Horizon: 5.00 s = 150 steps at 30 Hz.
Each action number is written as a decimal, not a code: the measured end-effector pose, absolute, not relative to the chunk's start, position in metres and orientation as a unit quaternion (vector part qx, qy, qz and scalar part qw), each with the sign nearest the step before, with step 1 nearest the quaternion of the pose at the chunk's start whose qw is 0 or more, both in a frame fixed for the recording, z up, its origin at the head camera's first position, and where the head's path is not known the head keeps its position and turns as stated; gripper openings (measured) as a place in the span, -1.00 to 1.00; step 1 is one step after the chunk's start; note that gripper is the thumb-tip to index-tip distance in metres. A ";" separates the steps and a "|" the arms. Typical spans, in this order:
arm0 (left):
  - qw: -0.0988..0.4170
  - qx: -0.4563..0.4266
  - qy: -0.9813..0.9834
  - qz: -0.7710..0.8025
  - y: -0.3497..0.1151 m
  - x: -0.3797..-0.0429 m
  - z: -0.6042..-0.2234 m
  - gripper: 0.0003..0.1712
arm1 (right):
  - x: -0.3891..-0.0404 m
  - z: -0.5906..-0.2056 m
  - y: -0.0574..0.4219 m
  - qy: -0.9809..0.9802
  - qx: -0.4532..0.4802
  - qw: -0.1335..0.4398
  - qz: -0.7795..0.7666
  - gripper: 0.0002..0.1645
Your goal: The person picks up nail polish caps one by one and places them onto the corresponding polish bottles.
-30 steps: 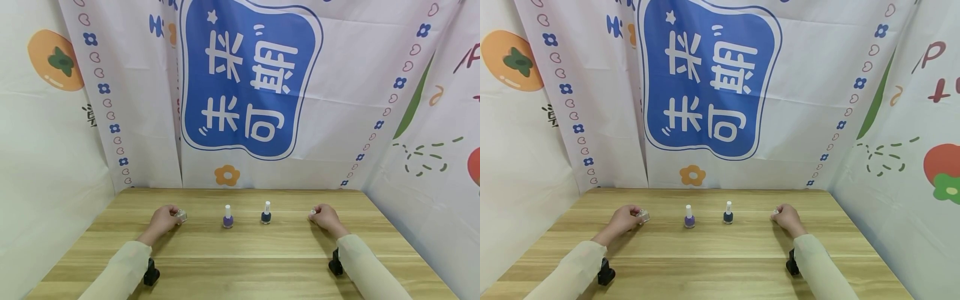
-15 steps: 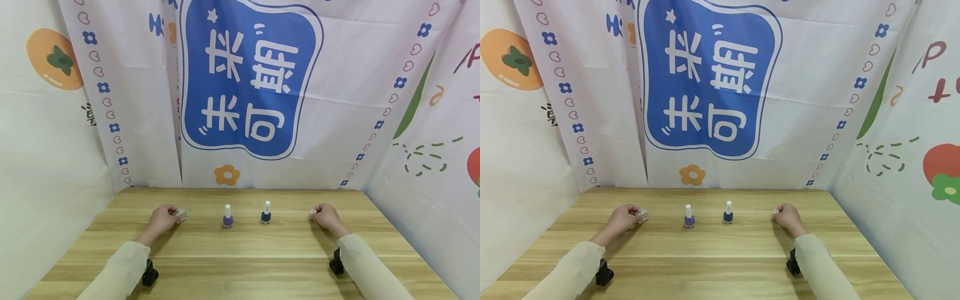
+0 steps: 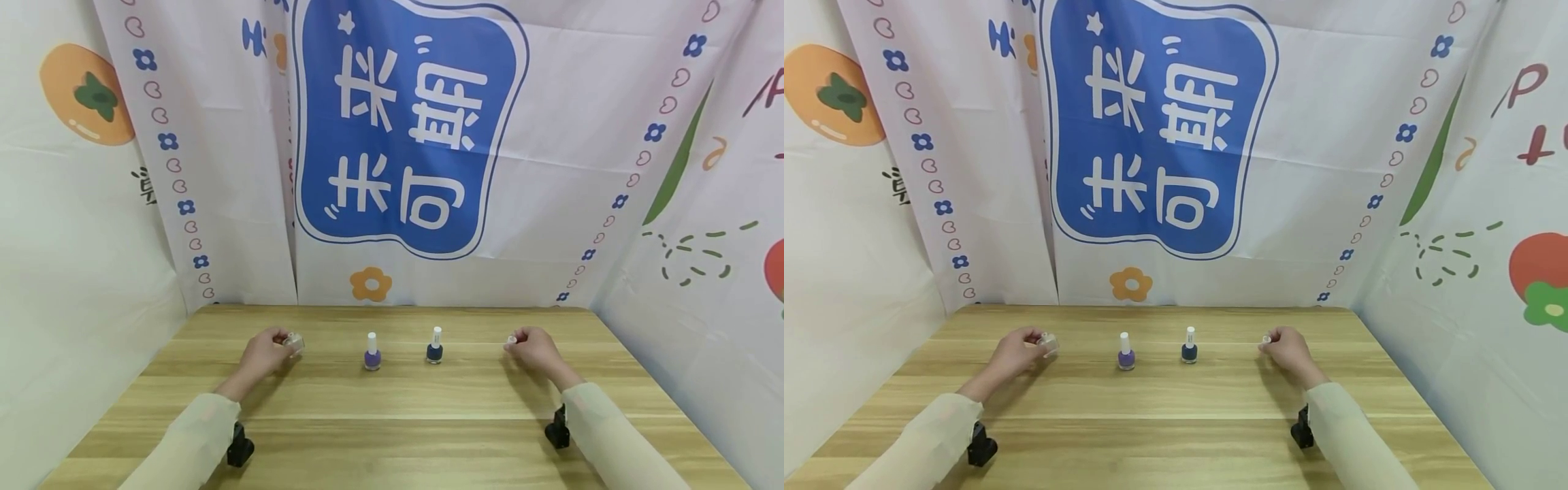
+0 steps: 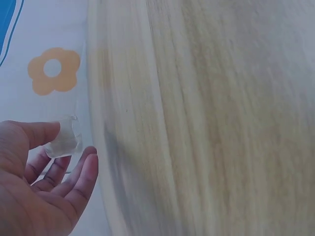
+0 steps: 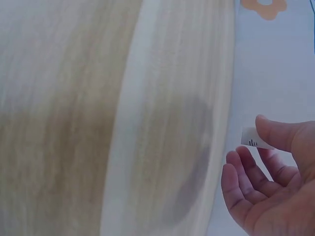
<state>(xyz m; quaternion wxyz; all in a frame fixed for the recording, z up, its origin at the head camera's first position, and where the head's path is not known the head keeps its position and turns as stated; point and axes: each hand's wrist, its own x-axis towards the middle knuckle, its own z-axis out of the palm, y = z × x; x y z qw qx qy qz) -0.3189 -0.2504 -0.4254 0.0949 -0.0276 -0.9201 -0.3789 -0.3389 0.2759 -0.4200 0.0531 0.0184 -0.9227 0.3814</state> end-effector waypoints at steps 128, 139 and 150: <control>-0.055 -0.235 -0.798 -0.552 -0.077 -0.246 -0.401 -0.74 | -0.246 -0.357 0.160 -0.874 0.348 0.051 0.335 -0.86; -0.045 -0.245 -0.810 -0.530 -0.075 -0.247 -0.402 -0.78 | -0.245 -0.355 0.157 -0.876 0.350 0.051 0.329 -0.83; -0.037 -0.252 -0.814 -0.522 -0.074 -0.246 -0.405 -0.80 | -0.246 -0.355 0.154 -0.876 0.353 0.045 0.325 -0.80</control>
